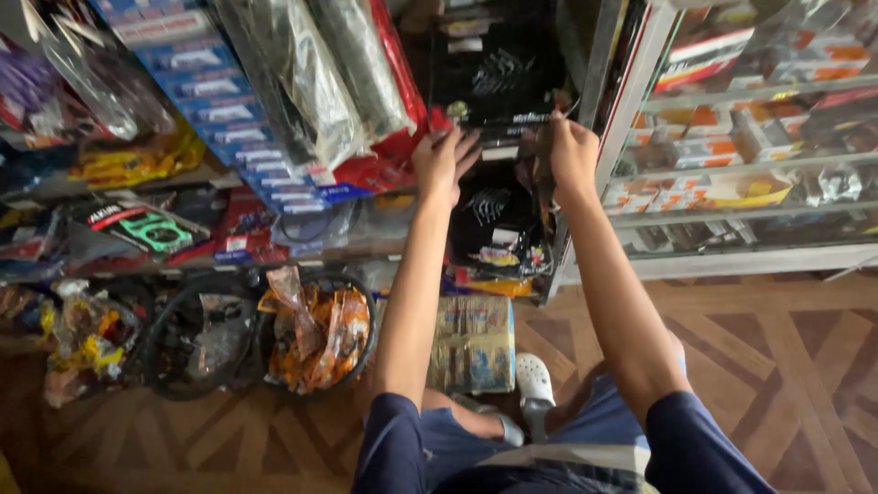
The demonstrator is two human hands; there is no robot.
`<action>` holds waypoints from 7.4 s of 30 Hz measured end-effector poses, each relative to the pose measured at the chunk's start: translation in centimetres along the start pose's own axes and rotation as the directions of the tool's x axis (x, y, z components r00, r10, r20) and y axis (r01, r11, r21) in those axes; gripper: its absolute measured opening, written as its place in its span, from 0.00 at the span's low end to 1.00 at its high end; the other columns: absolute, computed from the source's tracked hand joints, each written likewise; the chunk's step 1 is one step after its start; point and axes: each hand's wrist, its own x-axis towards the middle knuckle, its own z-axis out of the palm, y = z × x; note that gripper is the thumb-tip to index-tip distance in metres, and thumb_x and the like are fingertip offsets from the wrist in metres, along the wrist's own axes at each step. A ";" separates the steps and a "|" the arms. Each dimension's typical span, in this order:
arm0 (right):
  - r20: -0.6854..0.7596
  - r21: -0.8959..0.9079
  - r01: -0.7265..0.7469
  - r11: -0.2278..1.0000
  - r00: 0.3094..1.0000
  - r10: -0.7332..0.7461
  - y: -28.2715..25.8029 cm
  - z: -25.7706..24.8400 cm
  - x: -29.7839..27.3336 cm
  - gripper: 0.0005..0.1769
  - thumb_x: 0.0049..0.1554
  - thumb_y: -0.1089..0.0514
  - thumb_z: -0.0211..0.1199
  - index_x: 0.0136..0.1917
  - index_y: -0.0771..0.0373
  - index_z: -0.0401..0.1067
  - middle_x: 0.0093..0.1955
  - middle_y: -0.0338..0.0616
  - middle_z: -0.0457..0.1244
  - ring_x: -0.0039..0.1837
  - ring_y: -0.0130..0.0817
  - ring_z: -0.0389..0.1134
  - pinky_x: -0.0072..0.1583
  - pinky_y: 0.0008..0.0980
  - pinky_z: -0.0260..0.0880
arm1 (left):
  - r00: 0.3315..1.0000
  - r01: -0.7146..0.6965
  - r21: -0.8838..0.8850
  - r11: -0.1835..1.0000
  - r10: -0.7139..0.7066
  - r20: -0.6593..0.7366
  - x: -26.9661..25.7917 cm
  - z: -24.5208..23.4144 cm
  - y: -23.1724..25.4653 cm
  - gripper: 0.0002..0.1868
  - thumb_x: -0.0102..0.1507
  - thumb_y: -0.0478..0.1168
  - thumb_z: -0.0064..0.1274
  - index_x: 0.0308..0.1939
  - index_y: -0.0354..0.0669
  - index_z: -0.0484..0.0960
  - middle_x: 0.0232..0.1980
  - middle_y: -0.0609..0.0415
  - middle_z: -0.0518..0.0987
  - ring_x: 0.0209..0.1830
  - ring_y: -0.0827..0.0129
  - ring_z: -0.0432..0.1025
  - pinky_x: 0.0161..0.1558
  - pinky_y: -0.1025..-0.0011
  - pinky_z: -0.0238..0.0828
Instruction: The person sits on the floor in a parts store and repeatedly wipes the plastic packaging of motorcycle cables with a cloth. They pick up several different packages, wipe them, and place them back on the shelf.
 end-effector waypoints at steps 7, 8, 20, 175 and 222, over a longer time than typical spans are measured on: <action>-0.093 -0.009 0.217 0.976 0.972 -0.217 16.5 -4.3 -1.3 0.12 0.64 0.60 0.59 0.38 0.62 0.75 0.35 0.43 0.62 0.45 0.30 0.60 0.49 0.33 0.63 | 0.999 -0.032 0.008 0.999 0.032 -0.004 -0.9 -0.2 -0.4 0.24 0.65 0.37 0.57 0.59 0.27 0.65 0.53 0.30 0.74 0.49 0.39 0.79 0.50 0.43 0.79; 0.005 -0.111 0.049 0.993 0.999 -0.049 20.7 -5.0 -1.7 0.12 0.62 0.55 0.61 0.39 0.62 0.75 0.34 0.44 0.65 0.44 0.36 0.65 0.50 0.39 0.66 | 1.000 0.008 0.015 1.000 -0.008 -0.003 -1.0 -0.2 -0.3 0.23 0.66 0.41 0.57 0.57 0.30 0.66 0.52 0.33 0.77 0.48 0.43 0.79 0.50 0.44 0.80; 0.009 -0.778 -0.352 0.521 0.823 0.568 37.2 -5.9 -3.5 0.42 0.51 0.32 0.70 0.62 0.63 0.58 0.59 0.63 0.67 0.63 0.63 0.70 0.62 0.62 0.70 | 0.969 0.135 0.148 0.980 -0.162 0.189 -0.1 0.6 -3.4 0.25 0.67 0.42 0.58 0.55 0.22 0.66 0.50 0.26 0.80 0.47 0.41 0.79 0.51 0.47 0.79; 0.826 -0.426 0.866 0.264 0.491 -0.277 14.0 -18.2 -23.6 0.49 0.55 0.31 0.52 0.81 0.60 0.55 0.79 0.54 0.53 0.79 0.55 0.54 0.75 0.53 0.51 | 0.796 0.559 -0.364 0.745 -0.605 -0.015 -28.6 -11.6 -11.5 0.32 0.62 0.61 0.56 0.65 0.48 0.77 0.63 0.46 0.79 0.62 0.56 0.73 0.67 0.53 0.66; 0.638 0.134 0.670 0.730 0.506 -0.581 14.8 -14.3 -16.2 0.24 0.57 0.63 0.59 0.66 0.71 0.72 0.71 0.69 0.60 0.70 0.65 0.64 0.69 0.53 0.63 | 0.811 0.325 0.381 0.866 -0.462 0.359 -28.5 -19.4 -15.0 0.12 0.58 0.31 0.61 0.46 0.39 0.82 0.42 0.58 0.76 0.44 0.72 0.69 0.49 0.72 0.69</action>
